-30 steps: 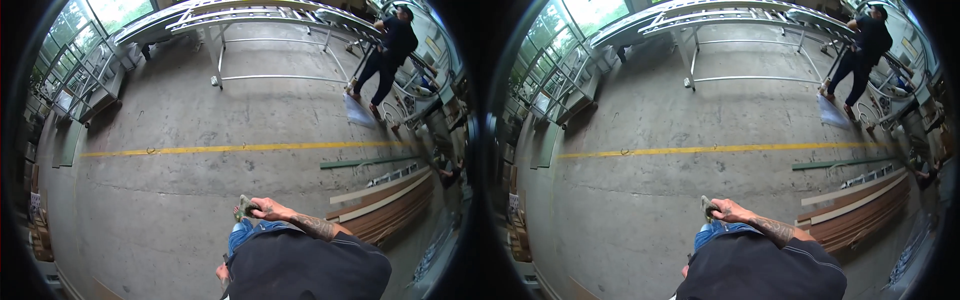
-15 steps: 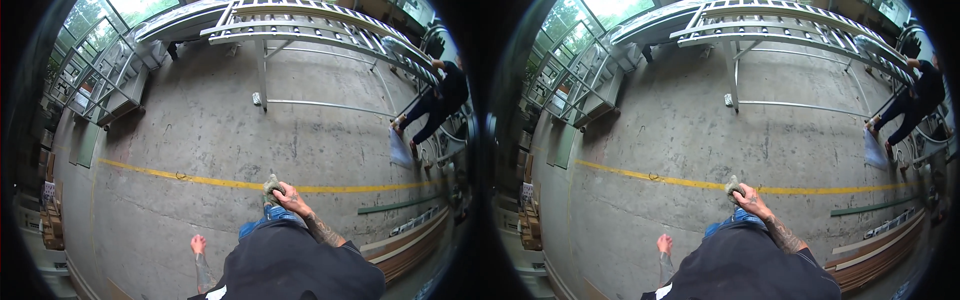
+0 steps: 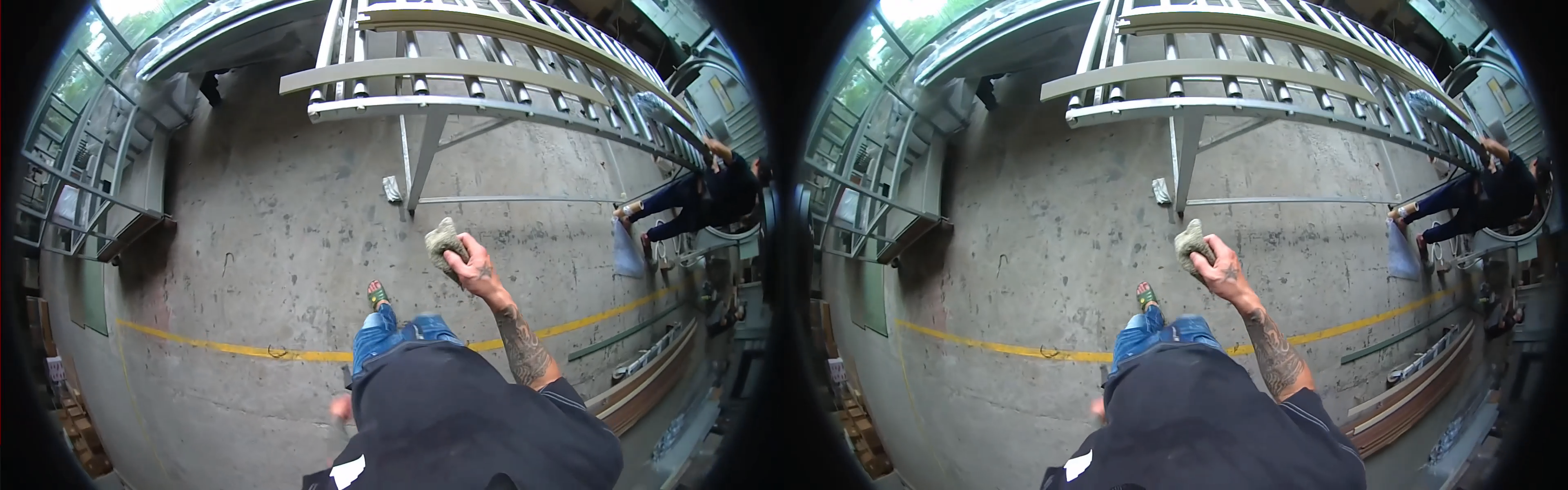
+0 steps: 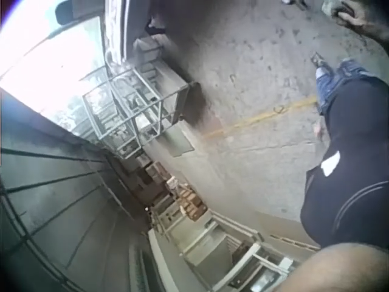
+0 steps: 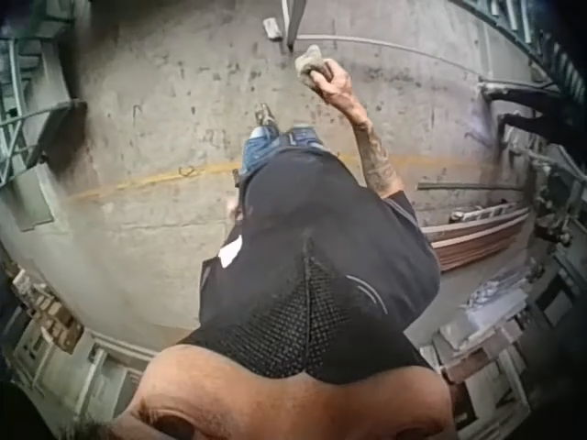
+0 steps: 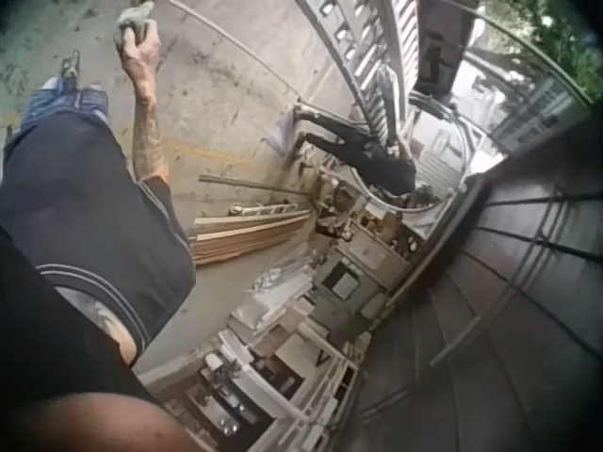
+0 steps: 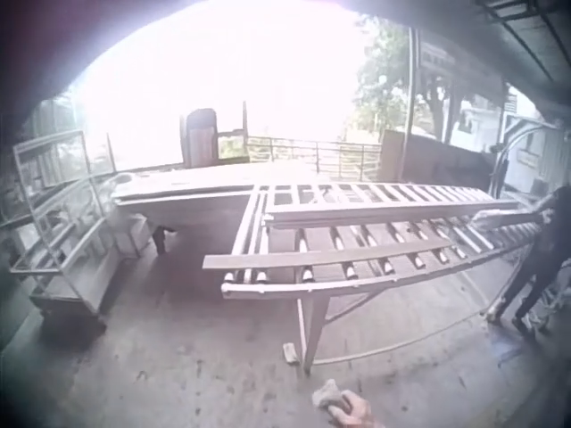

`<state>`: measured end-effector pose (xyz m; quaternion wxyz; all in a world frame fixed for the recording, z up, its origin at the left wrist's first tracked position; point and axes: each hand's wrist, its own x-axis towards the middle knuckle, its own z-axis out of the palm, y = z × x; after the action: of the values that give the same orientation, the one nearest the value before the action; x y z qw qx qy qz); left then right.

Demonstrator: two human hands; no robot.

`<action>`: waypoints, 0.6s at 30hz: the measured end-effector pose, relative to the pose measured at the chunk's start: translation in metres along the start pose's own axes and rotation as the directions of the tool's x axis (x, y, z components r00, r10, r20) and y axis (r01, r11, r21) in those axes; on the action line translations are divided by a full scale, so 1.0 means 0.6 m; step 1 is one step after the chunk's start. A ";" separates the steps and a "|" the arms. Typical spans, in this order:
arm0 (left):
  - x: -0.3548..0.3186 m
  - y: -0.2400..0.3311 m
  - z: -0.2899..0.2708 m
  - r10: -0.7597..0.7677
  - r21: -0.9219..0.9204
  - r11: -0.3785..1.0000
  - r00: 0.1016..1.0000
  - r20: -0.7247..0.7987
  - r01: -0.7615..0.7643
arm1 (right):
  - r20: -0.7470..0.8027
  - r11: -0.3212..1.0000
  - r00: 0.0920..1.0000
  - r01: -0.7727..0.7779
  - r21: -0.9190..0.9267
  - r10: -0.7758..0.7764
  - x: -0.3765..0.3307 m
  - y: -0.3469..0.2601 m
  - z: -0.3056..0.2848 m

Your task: The person picks up, carries, and places wooden boards onto a roller rack, and then cleans one of the boards using a spray and cloth.

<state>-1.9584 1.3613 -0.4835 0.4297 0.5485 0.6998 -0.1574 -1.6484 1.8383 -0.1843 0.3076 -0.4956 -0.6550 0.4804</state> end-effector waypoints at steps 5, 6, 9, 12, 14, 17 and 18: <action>0.252 -0.169 -0.534 -0.539 -0.924 0.241 0.751 -0.381 -0.296 | -0.257 0.994 0.965 0.018 -0.110 -0.046 0.226 -0.077 -0.076; 0.291 -0.144 -0.680 -0.483 -0.922 0.210 0.786 -0.386 -0.325 | -0.355 0.985 0.935 -0.057 -0.164 -0.005 0.266 -0.079 -0.109; 0.369 -0.084 -1.003 -0.277 -0.710 0.472 0.677 -0.682 -0.522 | -0.578 0.903 0.800 -0.117 -0.414 -0.162 0.433 -0.089 -0.199; 0.436 0.070 -1.224 -0.163 -0.717 0.393 0.724 -0.670 -0.575 | -0.576 0.604 0.704 -0.260 -0.753 -0.416 0.600 -0.018 -0.290; 0.469 0.183 -1.320 -0.086 -0.814 0.143 0.812 -0.577 -0.563 | -0.515 0.540 0.778 -0.277 -0.795 -0.360 0.680 0.033 -0.313; 0.525 0.192 -1.381 0.053 -0.875 0.072 0.878 -0.476 -0.479 | -0.320 0.503 0.887 -0.120 -0.856 -0.333 0.750 -0.046 -0.148; 0.526 0.207 -1.389 0.018 -0.874 0.185 0.890 -0.455 -0.450 | -0.207 0.513 0.914 0.002 -0.858 -0.349 0.746 -0.068 -0.094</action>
<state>-2.2128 2.1805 -0.2124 0.5641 0.2816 0.6115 0.4782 -1.7562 2.2776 -0.1590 0.1901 -0.5891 -0.7849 -0.0280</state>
